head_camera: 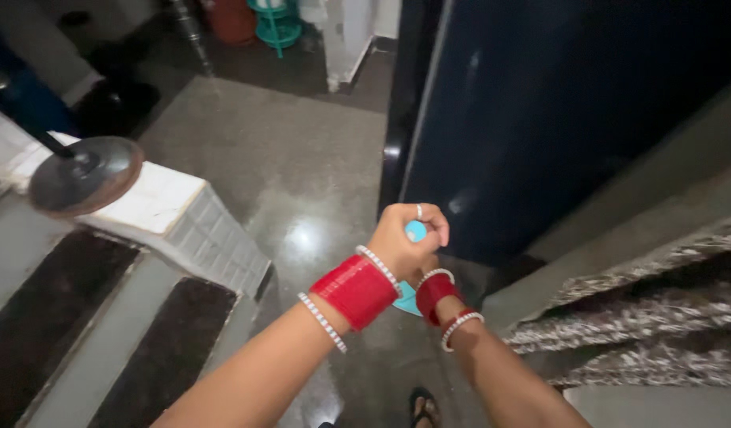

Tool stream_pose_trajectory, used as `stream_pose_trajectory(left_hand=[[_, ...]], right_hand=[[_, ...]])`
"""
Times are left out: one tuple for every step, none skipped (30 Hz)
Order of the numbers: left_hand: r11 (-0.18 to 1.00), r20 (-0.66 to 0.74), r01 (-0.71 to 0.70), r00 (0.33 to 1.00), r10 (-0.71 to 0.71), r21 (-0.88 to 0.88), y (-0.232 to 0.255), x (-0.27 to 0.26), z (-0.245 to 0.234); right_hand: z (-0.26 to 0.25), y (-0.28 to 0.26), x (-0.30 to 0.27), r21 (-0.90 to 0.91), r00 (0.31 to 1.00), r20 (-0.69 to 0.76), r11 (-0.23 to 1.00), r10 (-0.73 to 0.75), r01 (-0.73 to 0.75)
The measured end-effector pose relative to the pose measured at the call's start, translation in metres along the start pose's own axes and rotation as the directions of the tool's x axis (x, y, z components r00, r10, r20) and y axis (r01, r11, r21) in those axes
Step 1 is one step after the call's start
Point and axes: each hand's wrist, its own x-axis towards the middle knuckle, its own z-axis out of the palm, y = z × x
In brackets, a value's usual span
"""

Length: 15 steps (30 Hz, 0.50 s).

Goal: The person holds a mop handle and moves it across a floor area. They then place the mop into a bucket and repeatedly push down on the handle to spin the mop head.

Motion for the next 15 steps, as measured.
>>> stream_pose_trajectory(left_hand=[[0.999,-0.016,0.012,1.000,-0.012,0.034,0.003,-0.009,-0.020],[0.999,-0.024,0.015,1.000,-0.014,0.039,0.007,-0.018,-0.039],[0.997,-0.047,-0.024,0.999,0.027,0.067,0.010,-0.027,-0.057],[0.994,-0.070,-0.062,0.995,0.069,0.095,0.013,-0.036,-0.075],[0.993,-0.073,-0.057,0.995,0.064,0.099,0.016,-0.043,-0.091],[0.990,-0.077,-0.023,0.997,0.033,0.137,0.019,-0.048,-0.107],[0.985,-0.081,0.011,0.997,0.003,0.171,0.023,-0.055,-0.120],[0.985,-0.086,0.015,0.996,-0.001,0.172,0.027,-0.061,-0.131],[0.975,-0.095,0.043,0.995,-0.023,0.218,0.031,-0.064,-0.142],[0.962,-0.106,0.071,0.993,-0.045,0.262,0.035,-0.066,-0.150],[0.962,-0.107,0.076,0.993,-0.049,0.262,0.036,-0.069,-0.155],[0.948,-0.105,0.061,0.994,-0.029,0.313,0.038,-0.070,-0.157],[0.930,-0.101,0.046,0.995,-0.010,0.364,0.039,-0.072,-0.159],[0.930,-0.101,0.052,0.995,-0.015,0.365,0.041,-0.073,-0.160],[0.937,-0.104,0.073,0.994,-0.040,0.342,0.042,-0.074,-0.157]], right_hand=[[0.018,-0.017,0.000,0.004,1.000,0.011,1.000,-0.014,0.014],[0.037,-0.038,0.005,0.010,0.999,0.022,0.999,-0.042,0.042],[0.057,-0.058,0.006,0.018,0.997,0.036,0.998,-0.066,0.066],[0.079,-0.082,0.012,0.027,0.994,0.051,0.995,-0.099,0.098],[0.096,-0.100,0.013,0.035,0.991,0.068,0.993,-0.119,0.117],[0.113,-0.118,0.013,0.047,0.987,0.086,0.990,-0.139,0.136],[0.128,-0.133,0.010,0.056,0.983,0.110,0.988,-0.148,0.142],[0.140,-0.147,0.006,0.065,0.980,0.130,0.987,-0.154,0.146],[0.152,-0.160,0.002,0.069,0.975,0.159,0.987,-0.157,0.147],[0.163,-0.173,-0.003,0.070,0.971,0.181,0.987,-0.158,0.147],[0.175,-0.183,-0.007,0.075,0.965,0.211,0.986,-0.159,0.146],[0.181,-0.189,-0.012,0.081,0.961,0.231,0.987,-0.154,0.139],[0.186,-0.193,-0.015,0.090,0.956,0.249,0.987,-0.152,0.134],[0.190,-0.197,-0.017,0.102,0.954,0.260,0.987,-0.148,0.125],[0.189,-0.196,-0.019,0.115,0.954,0.264,0.986,-0.145,0.119]])
